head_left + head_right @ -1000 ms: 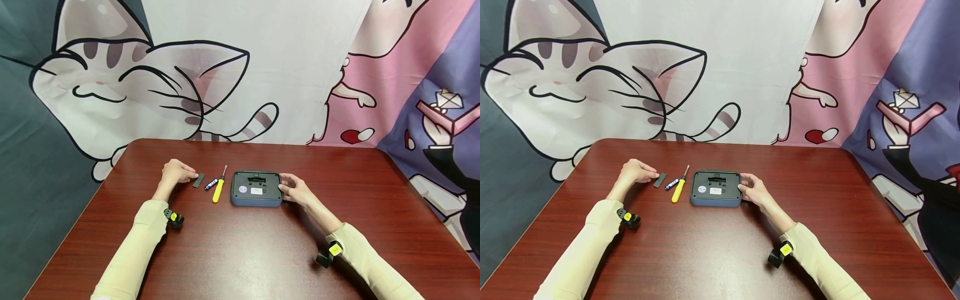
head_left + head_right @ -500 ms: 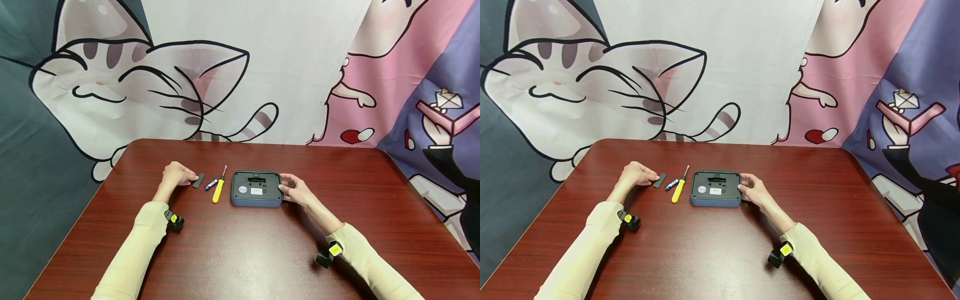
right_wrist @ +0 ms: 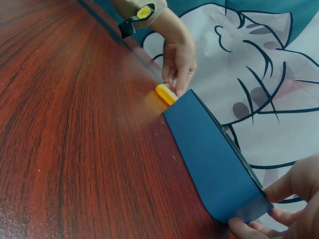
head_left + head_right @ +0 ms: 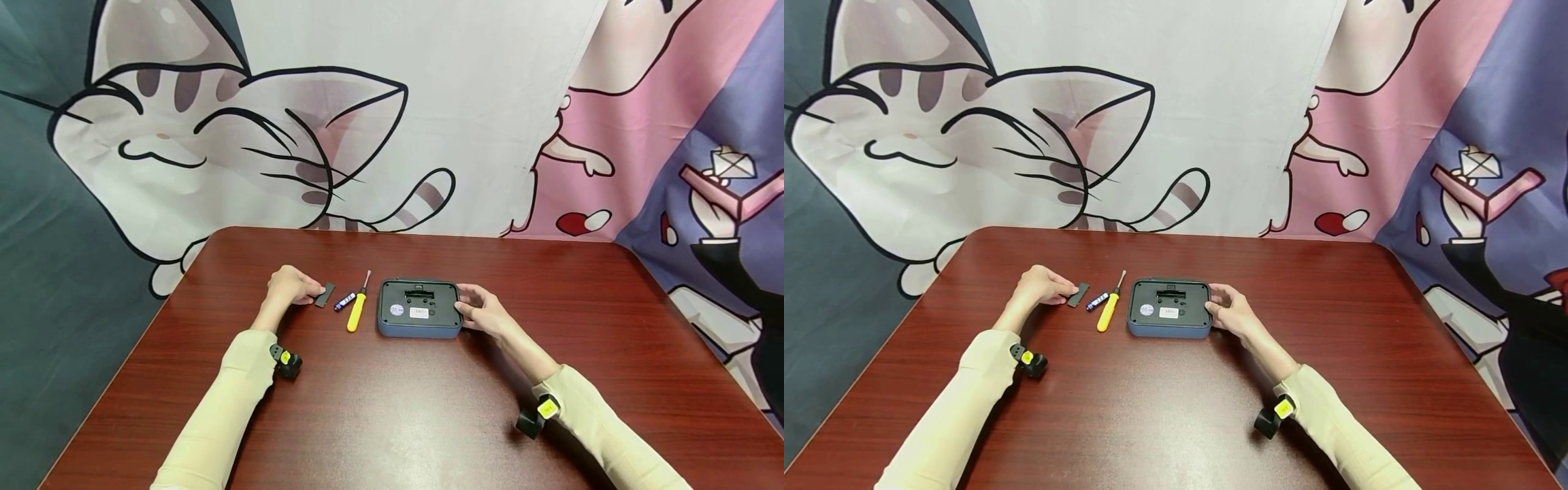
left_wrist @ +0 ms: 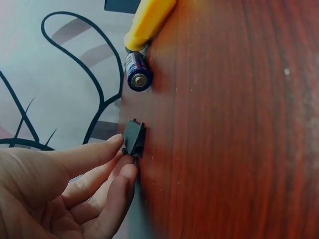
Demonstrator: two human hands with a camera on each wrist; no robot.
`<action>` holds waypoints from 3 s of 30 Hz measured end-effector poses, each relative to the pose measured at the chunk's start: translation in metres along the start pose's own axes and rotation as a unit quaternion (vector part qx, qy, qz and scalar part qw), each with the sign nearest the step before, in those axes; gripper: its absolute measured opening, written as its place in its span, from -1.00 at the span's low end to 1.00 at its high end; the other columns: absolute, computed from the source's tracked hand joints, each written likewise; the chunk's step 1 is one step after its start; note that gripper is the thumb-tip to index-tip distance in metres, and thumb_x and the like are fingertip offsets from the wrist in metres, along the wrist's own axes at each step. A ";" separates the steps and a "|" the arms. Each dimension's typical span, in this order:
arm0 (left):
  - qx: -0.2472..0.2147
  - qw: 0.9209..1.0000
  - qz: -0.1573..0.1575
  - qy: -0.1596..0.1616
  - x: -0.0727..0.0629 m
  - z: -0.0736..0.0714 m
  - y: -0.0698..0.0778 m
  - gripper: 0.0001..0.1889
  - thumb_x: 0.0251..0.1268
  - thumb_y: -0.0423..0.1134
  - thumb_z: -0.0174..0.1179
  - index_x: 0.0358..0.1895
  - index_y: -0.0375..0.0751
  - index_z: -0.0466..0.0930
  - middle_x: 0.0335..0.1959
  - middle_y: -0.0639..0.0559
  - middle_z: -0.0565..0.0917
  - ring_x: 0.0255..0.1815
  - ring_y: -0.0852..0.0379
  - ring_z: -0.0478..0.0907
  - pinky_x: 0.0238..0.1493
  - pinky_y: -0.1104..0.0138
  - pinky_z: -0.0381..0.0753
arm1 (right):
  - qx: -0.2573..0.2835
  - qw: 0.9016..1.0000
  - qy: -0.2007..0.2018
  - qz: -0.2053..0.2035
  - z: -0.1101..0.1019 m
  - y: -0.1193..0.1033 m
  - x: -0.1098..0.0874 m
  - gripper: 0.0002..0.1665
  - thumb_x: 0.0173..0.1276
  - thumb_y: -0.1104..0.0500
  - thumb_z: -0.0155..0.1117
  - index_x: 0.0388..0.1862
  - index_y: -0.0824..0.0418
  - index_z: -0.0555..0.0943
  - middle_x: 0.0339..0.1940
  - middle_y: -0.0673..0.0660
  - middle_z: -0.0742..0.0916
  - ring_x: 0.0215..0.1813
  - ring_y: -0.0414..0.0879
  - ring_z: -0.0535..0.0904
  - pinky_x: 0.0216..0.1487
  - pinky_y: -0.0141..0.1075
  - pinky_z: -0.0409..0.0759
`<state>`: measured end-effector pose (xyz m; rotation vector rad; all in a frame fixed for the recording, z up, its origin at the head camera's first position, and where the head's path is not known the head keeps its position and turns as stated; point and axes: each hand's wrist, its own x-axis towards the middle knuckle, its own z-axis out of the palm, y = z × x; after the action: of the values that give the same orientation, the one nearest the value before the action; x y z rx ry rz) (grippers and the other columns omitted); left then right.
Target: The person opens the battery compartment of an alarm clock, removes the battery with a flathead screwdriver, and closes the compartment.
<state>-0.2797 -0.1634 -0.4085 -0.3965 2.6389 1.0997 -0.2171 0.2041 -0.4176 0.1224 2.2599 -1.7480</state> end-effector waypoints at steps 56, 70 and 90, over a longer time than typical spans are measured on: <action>0.005 0.998 0.051 0.028 -0.008 0.001 -0.001 -0.80 0.13 -0.17 0.33 -0.27 -0.21 0.79 -0.73 0.17 0.65 -0.74 0.39 0.53 -0.34 0.49 0.44 | -0.006 1.000 0.003 0.000 0.002 0.000 0.000 -0.40 0.43 0.31 0.06 0.43 0.32 0.22 0.29 0.44 0.45 -0.11 -0.25 0.55 -0.17 -0.38 0.64; -0.016 0.996 0.071 0.044 -0.012 -0.001 0.003 -0.81 0.20 -0.19 0.29 -0.27 -0.24 0.79 -0.52 -0.01 0.74 -0.72 0.37 0.55 -0.44 0.53 0.50 | -0.018 1.000 0.005 0.005 0.002 -0.002 -0.001 -0.40 0.44 0.30 0.05 0.43 0.30 0.23 0.30 0.42 0.45 -0.01 -0.17 0.54 -0.13 -0.35 0.63; -0.048 0.990 0.118 0.056 -0.021 -0.001 0.024 -0.78 0.24 -0.17 0.30 -0.20 -0.26 0.76 -0.48 -0.11 0.73 -0.67 0.31 0.55 -0.53 0.53 0.56 | -0.019 1.000 0.003 0.001 0.001 -0.003 -0.001 -0.40 0.44 0.30 0.06 0.43 0.30 0.22 0.29 0.42 0.44 0.03 -0.12 0.53 -0.12 -0.34 0.64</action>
<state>-0.2685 -0.1444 -0.3854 -0.1697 2.7940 1.3165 -0.2167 0.2021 -0.4144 0.1208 2.2950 -1.7045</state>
